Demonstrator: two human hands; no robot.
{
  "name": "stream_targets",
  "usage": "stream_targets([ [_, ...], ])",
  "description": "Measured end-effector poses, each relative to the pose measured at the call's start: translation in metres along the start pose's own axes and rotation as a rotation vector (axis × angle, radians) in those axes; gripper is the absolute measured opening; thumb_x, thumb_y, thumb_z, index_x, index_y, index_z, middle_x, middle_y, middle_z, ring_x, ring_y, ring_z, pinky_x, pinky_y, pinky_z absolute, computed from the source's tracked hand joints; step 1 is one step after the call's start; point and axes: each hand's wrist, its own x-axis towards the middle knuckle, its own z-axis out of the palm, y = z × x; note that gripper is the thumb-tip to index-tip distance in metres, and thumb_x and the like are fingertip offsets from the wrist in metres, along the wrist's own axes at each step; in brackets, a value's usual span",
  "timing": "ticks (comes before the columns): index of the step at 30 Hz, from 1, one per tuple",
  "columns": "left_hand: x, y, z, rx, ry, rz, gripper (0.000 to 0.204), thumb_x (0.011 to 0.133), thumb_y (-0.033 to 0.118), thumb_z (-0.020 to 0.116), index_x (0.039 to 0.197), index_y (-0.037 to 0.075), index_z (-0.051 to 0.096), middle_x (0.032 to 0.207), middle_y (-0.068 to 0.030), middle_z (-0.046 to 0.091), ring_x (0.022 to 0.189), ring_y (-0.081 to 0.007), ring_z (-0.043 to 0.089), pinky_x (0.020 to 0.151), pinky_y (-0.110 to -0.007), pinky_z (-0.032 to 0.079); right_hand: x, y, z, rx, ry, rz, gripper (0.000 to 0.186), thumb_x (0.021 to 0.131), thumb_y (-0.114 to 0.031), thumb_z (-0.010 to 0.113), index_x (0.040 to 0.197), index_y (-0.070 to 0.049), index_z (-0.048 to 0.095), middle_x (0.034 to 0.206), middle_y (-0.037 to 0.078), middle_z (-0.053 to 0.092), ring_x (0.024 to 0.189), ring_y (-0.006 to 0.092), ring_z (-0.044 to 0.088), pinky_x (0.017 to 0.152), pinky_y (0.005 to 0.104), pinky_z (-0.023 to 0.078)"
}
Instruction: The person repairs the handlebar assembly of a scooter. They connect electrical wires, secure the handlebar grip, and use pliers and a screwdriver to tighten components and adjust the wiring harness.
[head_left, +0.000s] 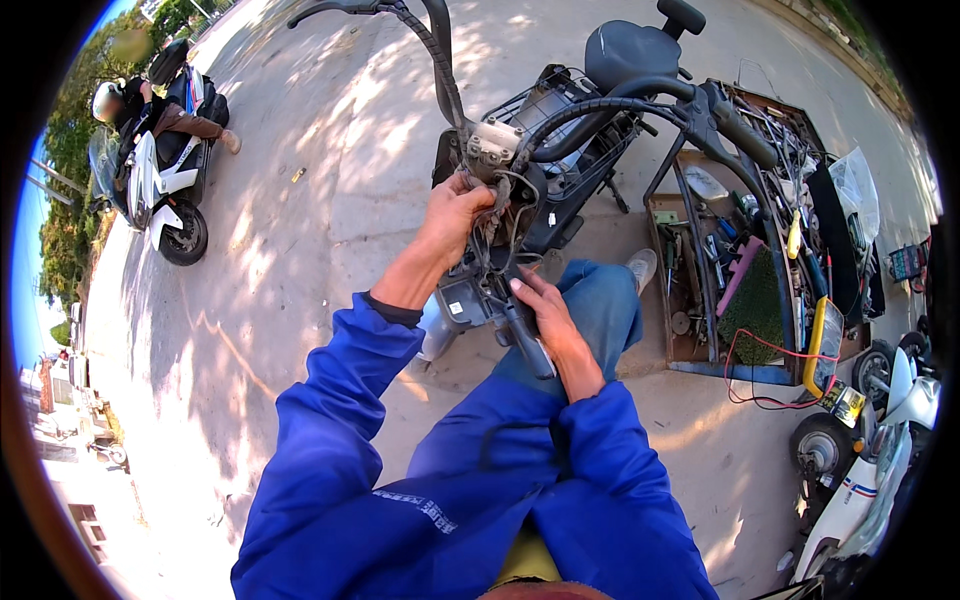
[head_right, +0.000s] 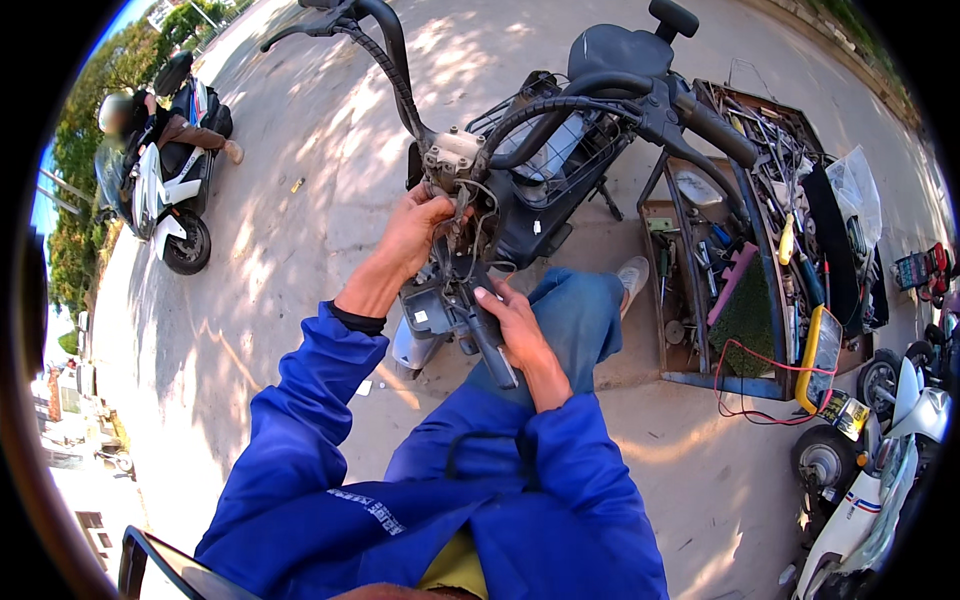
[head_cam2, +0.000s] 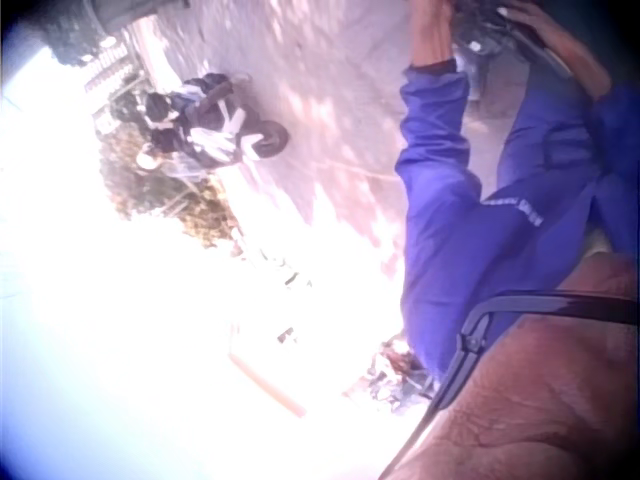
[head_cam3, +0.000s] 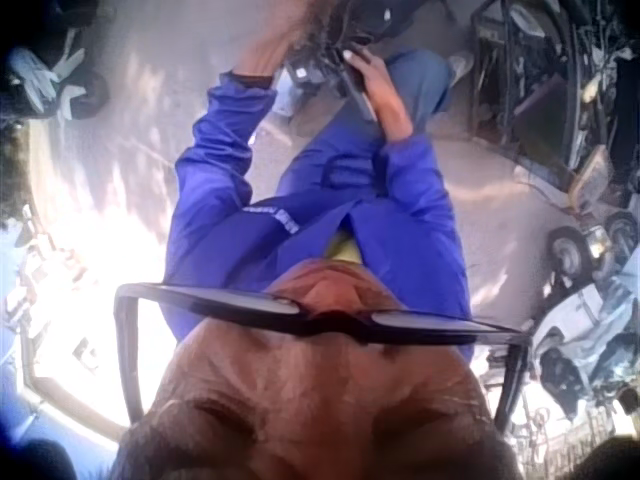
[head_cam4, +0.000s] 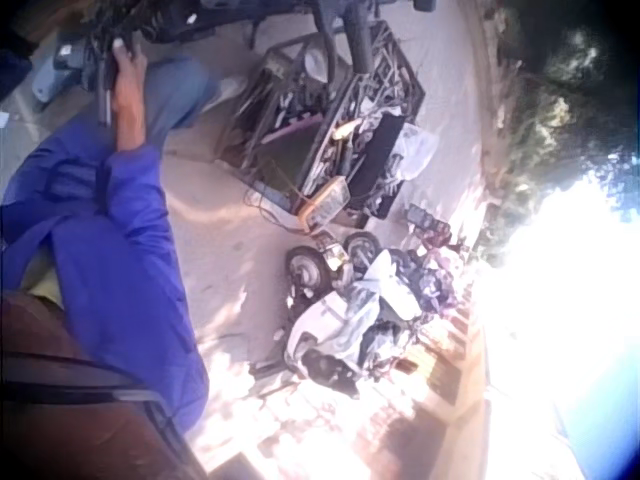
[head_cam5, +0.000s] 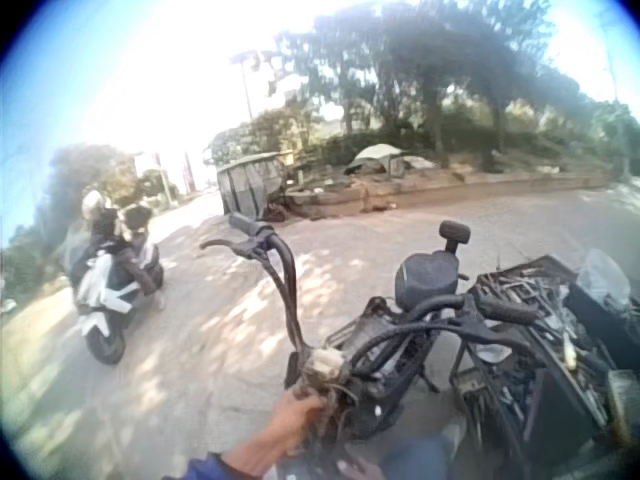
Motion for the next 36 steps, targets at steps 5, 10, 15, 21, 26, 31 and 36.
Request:
stream_targets([
  [5, -0.006, 0.017, 0.014, 0.107, 0.025, -0.025, 0.014, 0.086, 0.001, 0.057, 0.099, 0.007, 0.059, 0.091, -0.0070, 0.073, 0.079, -0.0147, 0.071, 0.065, -0.025, 0.052, 0.011, 0.007, -0.006, -0.037, -0.011, -0.006, 0.061, 0.101, -0.021, 0.065, 0.151, 0.001, 0.038, 0.103, 0.012, 0.070, 0.074, 0.0184, 0.071, 0.056, 0.0395, 0.063],
  [10, -0.009, 0.028, 0.013, 0.160, -0.019, -0.067, 0.017, 0.084, 0.001, 0.053, 0.099, 0.006, 0.060, 0.092, -0.0087, 0.073, 0.079, -0.0140, 0.070, 0.066, -0.024, 0.052, 0.013, 0.004, -0.008, -0.003, -0.038, -0.001, 0.063, 0.099, -0.018, 0.068, 0.150, 0.005, 0.040, 0.111, 0.014, 0.069, 0.083, 0.0177, 0.071, 0.068, 0.0327, 0.061],
  [15, -0.015, 0.017, 0.017, 0.052, 0.027, -0.029, 0.011, 0.090, 0.001, 0.054, 0.100, 0.004, 0.058, 0.103, -0.0136, 0.073, 0.088, -0.0178, 0.071, 0.078, -0.027, 0.057, 0.012, 0.002, -0.010, 0.020, 0.001, -0.007, 0.063, 0.098, -0.018, 0.069, 0.149, 0.006, 0.041, 0.113, 0.014, 0.068, 0.085, 0.0174, 0.071, 0.070, 0.0313, 0.060],
  [21, -0.025, 0.007, 0.025, -0.037, 0.072, 0.005, 0.010, 0.097, 0.003, 0.059, 0.105, 0.001, 0.055, 0.107, -0.0166, 0.072, 0.092, -0.0226, 0.071, 0.084, -0.032, 0.058, 0.008, 0.000, -0.013, 0.034, -0.013, 0.013, 0.063, 0.098, -0.018, 0.069, 0.149, 0.004, 0.041, 0.111, 0.014, 0.068, 0.081, 0.0186, 0.072, 0.063, 0.0358, 0.063],
  [26, -0.018, 0.017, 0.027, 0.028, 0.079, -0.025, 0.013, 0.091, -0.001, 0.057, 0.104, -0.002, 0.057, 0.099, -0.0142, 0.072, 0.087, -0.0204, 0.071, 0.079, -0.032, 0.060, 0.006, 0.000, -0.013, 0.023, -0.016, 0.013, 0.064, 0.098, -0.017, 0.069, 0.150, 0.004, 0.038, 0.108, 0.014, 0.069, 0.078, 0.0204, 0.073, 0.058, 0.0386, 0.064],
  [31, -0.006, 0.025, 0.027, 0.114, 0.074, -0.045, 0.019, 0.083, -0.002, 0.054, 0.101, -0.002, 0.058, 0.087, -0.0137, 0.070, 0.076, -0.0216, 0.070, 0.068, -0.032, 0.059, 0.008, -0.002, -0.013, 0.010, -0.032, -0.010, 0.067, 0.098, -0.017, 0.070, 0.151, 0.004, 0.036, 0.108, 0.015, 0.070, 0.077, 0.0221, 0.073, 0.058, 0.0387, 0.063],
  [36, 0.007, 0.017, 0.006, 0.135, -0.004, -0.077, 0.015, 0.083, -0.002, 0.053, 0.097, -0.002, 0.056, 0.085, -0.0139, 0.069, 0.074, -0.0241, 0.071, 0.065, -0.033, 0.059, 0.007, -0.003, -0.012, -0.033, -0.028, -0.030, 0.066, 0.097, -0.016, 0.070, 0.151, 0.004, 0.037, 0.112, 0.015, 0.070, 0.079, 0.0214, 0.073, 0.062, 0.0381, 0.063],
])
